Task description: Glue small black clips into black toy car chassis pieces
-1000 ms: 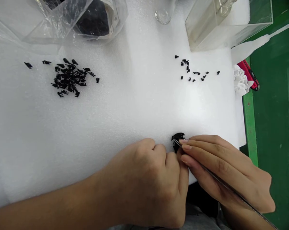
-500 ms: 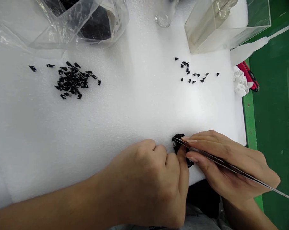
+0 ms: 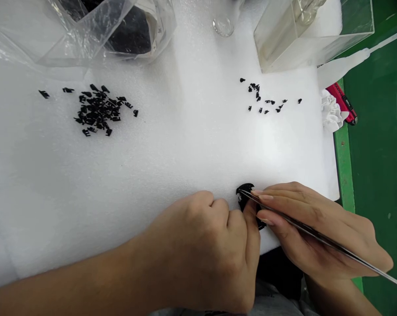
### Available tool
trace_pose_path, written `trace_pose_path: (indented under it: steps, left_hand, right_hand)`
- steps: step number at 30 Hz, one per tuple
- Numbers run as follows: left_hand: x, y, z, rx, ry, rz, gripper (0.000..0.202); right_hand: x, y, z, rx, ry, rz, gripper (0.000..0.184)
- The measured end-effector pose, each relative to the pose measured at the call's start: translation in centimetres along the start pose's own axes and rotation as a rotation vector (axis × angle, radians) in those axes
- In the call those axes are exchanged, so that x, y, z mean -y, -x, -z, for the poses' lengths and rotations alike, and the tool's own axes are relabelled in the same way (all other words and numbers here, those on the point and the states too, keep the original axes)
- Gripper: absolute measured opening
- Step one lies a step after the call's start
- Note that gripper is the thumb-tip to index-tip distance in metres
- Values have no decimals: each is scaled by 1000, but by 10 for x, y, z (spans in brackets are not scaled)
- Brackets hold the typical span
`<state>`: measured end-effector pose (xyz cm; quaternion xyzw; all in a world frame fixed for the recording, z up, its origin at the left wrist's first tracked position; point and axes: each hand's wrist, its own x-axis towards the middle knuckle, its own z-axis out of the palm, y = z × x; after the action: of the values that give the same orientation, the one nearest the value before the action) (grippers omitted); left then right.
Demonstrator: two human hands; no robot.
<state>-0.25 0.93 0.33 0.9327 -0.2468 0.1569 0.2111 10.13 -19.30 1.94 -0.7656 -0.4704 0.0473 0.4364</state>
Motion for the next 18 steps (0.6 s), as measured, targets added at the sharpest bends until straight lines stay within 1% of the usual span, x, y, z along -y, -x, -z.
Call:
trace_pose_path:
  steps: [5, 8, 14, 18]
  left_hand:
    - [1, -1, 1, 20, 26, 6, 13]
    - [0, -1, 2, 28, 32, 7, 13]
    - [0, -1, 1, 14, 51, 14, 23]
    - [1, -1, 1, 34, 12, -15, 11]
  right_hand:
    - [10, 1, 1, 68, 98, -13, 34]
    - [13, 0, 0, 53, 123, 3, 35]
    - [13, 2, 2, 61, 137, 4, 41]
    - [11, 0, 5, 34, 90, -10, 34]
